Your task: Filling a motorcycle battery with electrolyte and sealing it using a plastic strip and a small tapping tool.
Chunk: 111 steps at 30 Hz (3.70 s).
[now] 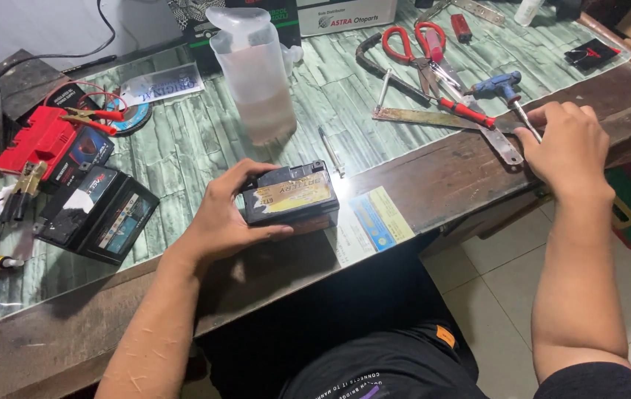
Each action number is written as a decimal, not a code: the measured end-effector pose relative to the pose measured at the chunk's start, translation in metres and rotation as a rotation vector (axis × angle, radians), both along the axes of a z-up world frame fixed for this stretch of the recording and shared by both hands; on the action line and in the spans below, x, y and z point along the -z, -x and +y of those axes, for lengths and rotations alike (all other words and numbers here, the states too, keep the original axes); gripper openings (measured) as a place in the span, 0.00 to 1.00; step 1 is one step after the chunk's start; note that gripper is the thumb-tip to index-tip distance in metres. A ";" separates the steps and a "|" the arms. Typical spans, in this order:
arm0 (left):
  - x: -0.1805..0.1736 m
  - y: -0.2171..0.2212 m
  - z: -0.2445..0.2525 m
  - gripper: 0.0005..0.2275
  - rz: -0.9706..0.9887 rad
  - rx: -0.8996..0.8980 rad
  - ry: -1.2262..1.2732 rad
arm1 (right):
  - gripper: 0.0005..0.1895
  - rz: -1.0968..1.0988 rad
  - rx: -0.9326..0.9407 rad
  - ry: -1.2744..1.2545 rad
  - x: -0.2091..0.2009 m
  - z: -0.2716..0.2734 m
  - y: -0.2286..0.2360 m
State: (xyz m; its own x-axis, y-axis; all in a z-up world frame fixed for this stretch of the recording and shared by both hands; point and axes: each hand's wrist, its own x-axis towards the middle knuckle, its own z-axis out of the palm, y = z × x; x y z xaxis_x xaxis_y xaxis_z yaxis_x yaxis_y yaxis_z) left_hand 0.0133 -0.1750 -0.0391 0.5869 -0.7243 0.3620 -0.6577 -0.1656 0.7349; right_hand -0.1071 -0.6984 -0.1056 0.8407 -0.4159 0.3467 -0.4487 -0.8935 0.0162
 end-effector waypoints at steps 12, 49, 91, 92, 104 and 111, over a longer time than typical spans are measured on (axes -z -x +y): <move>-0.003 -0.003 0.010 0.32 0.079 0.085 -0.025 | 0.23 0.105 -0.122 -0.041 -0.045 0.060 -0.044; 0.000 0.004 0.006 0.30 0.021 0.099 0.047 | 0.15 -0.476 -1.180 -0.693 -0.122 0.243 -0.021; 0.003 0.013 0.000 0.13 -0.276 -0.020 0.190 | 0.08 -0.406 -0.953 -1.280 -0.010 0.217 0.006; 0.001 0.015 -0.001 0.13 -0.239 -0.039 0.193 | 0.08 -0.422 -0.908 -1.243 -0.007 0.218 0.006; -0.005 0.019 0.002 0.12 0.355 0.051 0.325 | 0.13 -0.478 -0.904 -0.961 -0.002 0.222 -0.004; -0.010 0.019 0.008 0.22 0.287 0.033 0.318 | 0.11 -0.523 -0.926 -1.059 -0.001 0.225 -0.006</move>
